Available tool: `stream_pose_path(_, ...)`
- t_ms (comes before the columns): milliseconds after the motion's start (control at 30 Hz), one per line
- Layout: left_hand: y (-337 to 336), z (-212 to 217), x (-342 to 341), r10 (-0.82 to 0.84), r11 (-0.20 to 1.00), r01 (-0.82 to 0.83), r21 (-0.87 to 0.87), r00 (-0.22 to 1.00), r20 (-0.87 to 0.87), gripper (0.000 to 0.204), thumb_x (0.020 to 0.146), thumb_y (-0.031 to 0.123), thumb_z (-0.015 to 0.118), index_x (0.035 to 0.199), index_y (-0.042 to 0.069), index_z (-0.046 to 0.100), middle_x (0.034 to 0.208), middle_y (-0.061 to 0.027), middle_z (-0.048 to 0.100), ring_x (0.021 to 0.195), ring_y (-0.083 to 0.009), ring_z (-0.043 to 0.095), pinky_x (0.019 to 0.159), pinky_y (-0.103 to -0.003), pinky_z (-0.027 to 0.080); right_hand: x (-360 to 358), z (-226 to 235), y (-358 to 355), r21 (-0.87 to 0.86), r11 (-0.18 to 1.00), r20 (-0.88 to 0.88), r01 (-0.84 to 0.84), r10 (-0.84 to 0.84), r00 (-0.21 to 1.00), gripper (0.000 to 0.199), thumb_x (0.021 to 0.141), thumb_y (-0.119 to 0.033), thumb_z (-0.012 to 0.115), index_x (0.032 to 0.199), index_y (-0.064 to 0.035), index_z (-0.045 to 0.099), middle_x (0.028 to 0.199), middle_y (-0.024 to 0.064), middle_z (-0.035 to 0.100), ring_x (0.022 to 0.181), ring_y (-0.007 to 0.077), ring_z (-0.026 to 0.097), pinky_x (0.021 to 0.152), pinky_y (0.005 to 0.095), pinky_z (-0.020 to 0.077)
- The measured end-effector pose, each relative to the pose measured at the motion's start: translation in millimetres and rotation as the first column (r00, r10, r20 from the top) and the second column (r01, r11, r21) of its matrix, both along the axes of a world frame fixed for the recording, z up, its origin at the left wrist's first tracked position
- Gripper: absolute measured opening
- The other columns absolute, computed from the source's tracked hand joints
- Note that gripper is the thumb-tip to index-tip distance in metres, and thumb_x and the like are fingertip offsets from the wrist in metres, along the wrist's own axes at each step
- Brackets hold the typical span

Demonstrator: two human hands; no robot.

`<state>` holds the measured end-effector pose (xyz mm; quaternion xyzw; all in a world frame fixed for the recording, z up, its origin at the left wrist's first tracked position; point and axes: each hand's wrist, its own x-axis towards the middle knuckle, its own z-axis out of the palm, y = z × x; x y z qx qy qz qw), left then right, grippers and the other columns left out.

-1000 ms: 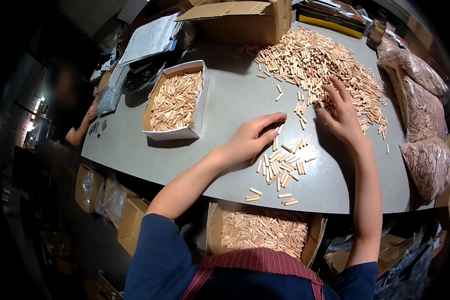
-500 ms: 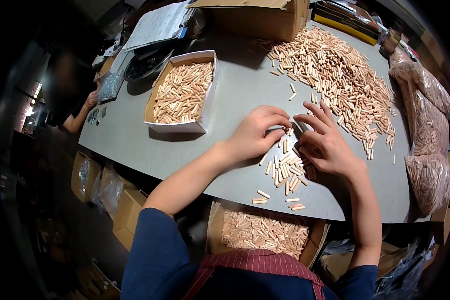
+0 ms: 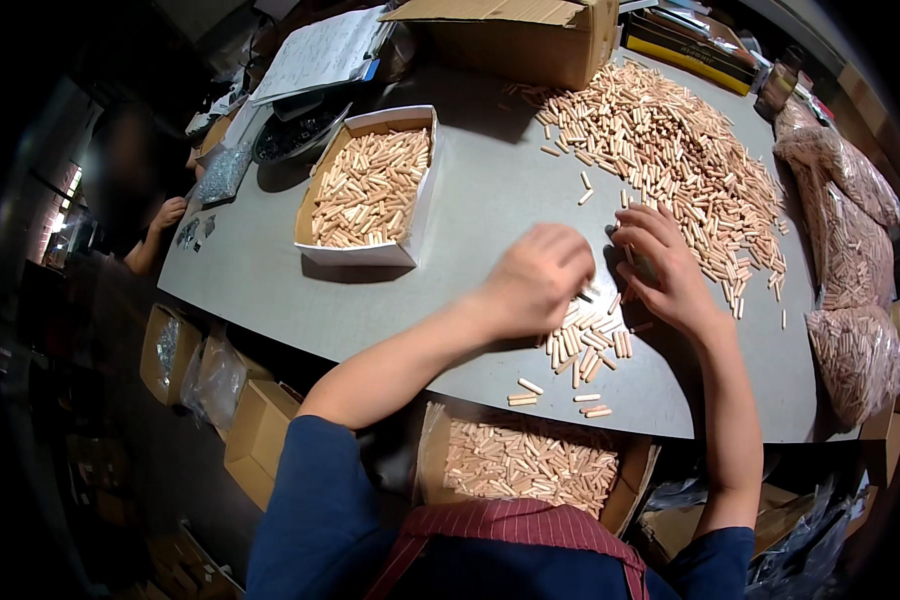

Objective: The person sorts small cylindrical wooden corks on a table, gathering them into a pile and placing them into a cardboard box. They repeatedly sweep and arrange the corks by hand.

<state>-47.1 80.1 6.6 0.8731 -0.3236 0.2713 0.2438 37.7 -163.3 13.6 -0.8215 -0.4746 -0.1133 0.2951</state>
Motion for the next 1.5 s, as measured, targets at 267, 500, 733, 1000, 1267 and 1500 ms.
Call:
stream_pose_path(267, 106.0, 57.6, -3.2, 0.833, 0.553, -0.797, -0.242, 0.534, 0.146, 0.013, 0.095, 0.008, 0.071, 0.108, 0.005, 0.069, 0.109, -0.0130, 0.070, 0.107, -0.0343, 0.064, 0.096, -0.047, 0.048, 10.7, 5.6, -13.3, -0.001, 0.990, 0.106, 0.144, -0.143, 0.984, 0.041, 0.092, -0.006, 0.072, 0.131, -0.0023, 0.063, 0.141, 0.0198, 0.061, 0.130, 0.0408, 0.059, 0.125, 0.0570, 0.0339)
stream_pose_path(500, 36.4, 26.1, -9.6, 0.322, 0.945, -0.323, -0.049, 0.947, -0.014, 0.020, 0.087, 0.013, 0.077, 0.106, 0.008, 0.071, 0.118, -0.0146, 0.064, 0.119, -0.0374, 0.057, 0.104, -0.050, 0.044, 16.7, -3.4, -18.8, -0.050, 0.989, 0.099, 0.137, -0.132, 0.986, 0.032, 0.091, -0.006, 0.071, 0.122, -0.0013, 0.067, 0.141, 0.0204, 0.061, 0.131, 0.0418, 0.058, 0.127, 0.0598, 0.0300)
stream_pose_path(733, 7.3, 5.0, -17.8, 0.104, 0.993, -0.114, -0.024, 0.963, -0.249, 0.025, 0.085, 0.021, 0.080, 0.102, 0.006, 0.072, 0.112, -0.0142, 0.063, 0.114, -0.0363, 0.057, 0.102, -0.048, 0.044, 15.5, 1.4, -17.6, -0.025, 0.987, 0.132, 0.160, -0.155, 0.979, 0.031, 0.090, -0.005, 0.071, 0.121, -0.0018, 0.068, 0.139, 0.0197, 0.062, 0.130, 0.0419, 0.058, 0.127, 0.0577, 0.0305)
stream_pose_path(1000, 12.8, 4.0, -16.2, 0.123, 0.990, -0.136, -0.025, 0.951, -0.285, 0.024, 0.086, 0.021, 0.078, 0.102, 0.005, 0.072, 0.111, -0.0143, 0.063, 0.114, -0.0364, 0.057, 0.105, -0.047, 0.043, 13.6, 2.7, -16.8, -0.041, 0.986, 0.137, 0.164, -0.157, 0.978, 0.030, 0.090, -0.003, 0.071, 0.119, -0.0014, 0.070, 0.139, 0.0191, 0.062, 0.132, 0.0405, 0.057, 0.128, 0.0576, 0.0309)
stream_pose_path(1267, 15.5, 7.2, -14.9, 0.050, 0.998, -0.056, -0.012, 0.957, -0.287, 0.019, 0.084, 0.019, 0.077, 0.093, 0.006, 0.067, 0.107, -0.0122, 0.063, 0.111, -0.0328, 0.058, 0.101, -0.046, 0.043, 14.1, 2.3, -19.1, -0.060, 0.983, 0.148, 0.172, -0.162, 0.976, 0.031, 0.089, -0.004, 0.072, 0.119, -0.0015, 0.069, 0.140, 0.0186, 0.061, 0.133, 0.0390, 0.057, 0.128, 0.0583, 0.0311)
stream_pose_path(1500, 16.8, 19.5, -15.1, -0.031, 0.995, -0.012, -0.102, 0.913, -0.407, 0.019, 0.082, 0.015, 0.081, 0.091, 0.006, 0.066, 0.092, -0.0098, 0.066, 0.094, -0.0314, 0.064, 0.093, -0.044, 0.047, 13.1, 3.7, -18.4, -0.076, 0.980, 0.152, 0.184, -0.171, 0.973, 0.033, 0.089, -0.004, 0.072, 0.121, -0.0016, 0.068, 0.141, 0.0184, 0.061, 0.134, 0.0386, 0.057, 0.129, 0.0582, 0.0303)
